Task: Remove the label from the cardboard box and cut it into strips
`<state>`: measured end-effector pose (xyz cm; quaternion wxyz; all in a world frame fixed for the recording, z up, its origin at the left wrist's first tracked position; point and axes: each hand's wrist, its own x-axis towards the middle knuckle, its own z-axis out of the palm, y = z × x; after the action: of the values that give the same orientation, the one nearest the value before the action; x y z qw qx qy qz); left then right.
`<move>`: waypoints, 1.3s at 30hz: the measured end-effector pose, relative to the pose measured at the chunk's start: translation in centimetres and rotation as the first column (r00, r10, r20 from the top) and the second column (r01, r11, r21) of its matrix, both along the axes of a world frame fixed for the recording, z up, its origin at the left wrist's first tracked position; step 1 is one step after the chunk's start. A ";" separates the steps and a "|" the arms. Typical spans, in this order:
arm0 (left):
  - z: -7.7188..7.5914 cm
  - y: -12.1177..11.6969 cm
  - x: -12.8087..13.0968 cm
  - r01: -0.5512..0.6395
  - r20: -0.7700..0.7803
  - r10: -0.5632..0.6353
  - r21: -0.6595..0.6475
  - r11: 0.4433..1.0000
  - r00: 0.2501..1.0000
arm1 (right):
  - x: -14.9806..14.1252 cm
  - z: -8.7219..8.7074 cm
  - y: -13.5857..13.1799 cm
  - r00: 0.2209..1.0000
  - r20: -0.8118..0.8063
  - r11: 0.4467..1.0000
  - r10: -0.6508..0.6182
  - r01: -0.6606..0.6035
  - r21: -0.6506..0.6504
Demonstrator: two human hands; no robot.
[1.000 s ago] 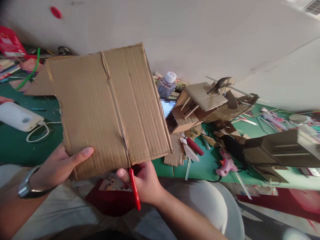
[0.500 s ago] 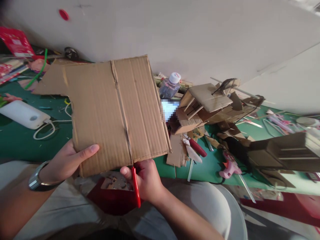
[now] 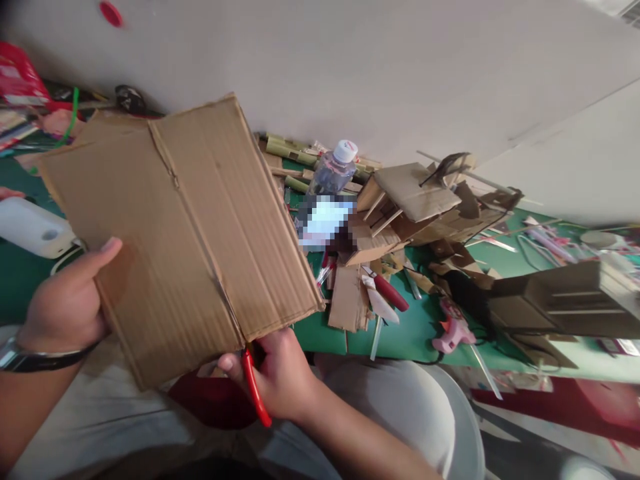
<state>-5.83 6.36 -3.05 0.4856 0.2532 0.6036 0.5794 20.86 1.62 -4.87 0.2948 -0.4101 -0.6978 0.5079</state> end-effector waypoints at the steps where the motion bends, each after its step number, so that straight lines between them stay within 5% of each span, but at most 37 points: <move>1: 0.0 0.2 -0.1 -0.027 0.008 0.026 0.005 1.000 1.000 | 0.0 0.0 0.0 1.000 0.011 1.000 0.006 -0.006 -0.003; 4: -0.3 0.3 -0.1 -0.014 0.057 0.016 -0.031 0.999 0.998 | 0.0 -0.2 -0.3 1.000 0.002 1.000 0.006 -0.006 -0.027; 8: -0.2 0.0 0.2 0.177 0.092 -0.172 -0.047 0.983 0.981 | 0.3 0.2 -0.5 0.996 -0.089 0.994 -0.009 -0.001 -0.111; 16: 0.4 0.1 0.0 0.285 0.058 -0.283 -0.025 0.958 0.957 | 0.5 2.1 -0.1 0.963 -0.250 0.940 0.101 -0.175 -0.292; 23: 0.0 0.1 0.3 0.293 -0.030 -0.294 -0.023 0.956 0.955 | 0.7 1.7 0.1 0.987 -0.157 0.983 -0.034 0.005 -0.183; 29: -0.1 0.1 0.3 0.251 0.047 -0.248 -0.057 0.966 0.968 | 1.2 1.2 0.3 0.998 0.036 0.968 -0.042 0.049 -0.245; 35: 0.1 -0.3 0.5 0.275 0.117 -0.273 0.002 0.961 0.955 | 1.0 1.0 0.2 0.995 0.048 0.961 -0.092 0.101 -0.257; 39: 0.2 -0.8 -0.4 0.471 -0.003 -0.471 0.040 0.881 0.882 | 1.2 0.9 0.4 0.991 0.034 0.966 -0.132 0.136 -0.221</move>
<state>-6.25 5.57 -2.81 0.6087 0.3999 0.5108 0.4569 22.07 2.04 -4.00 0.2742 -0.4914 -0.6100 0.5579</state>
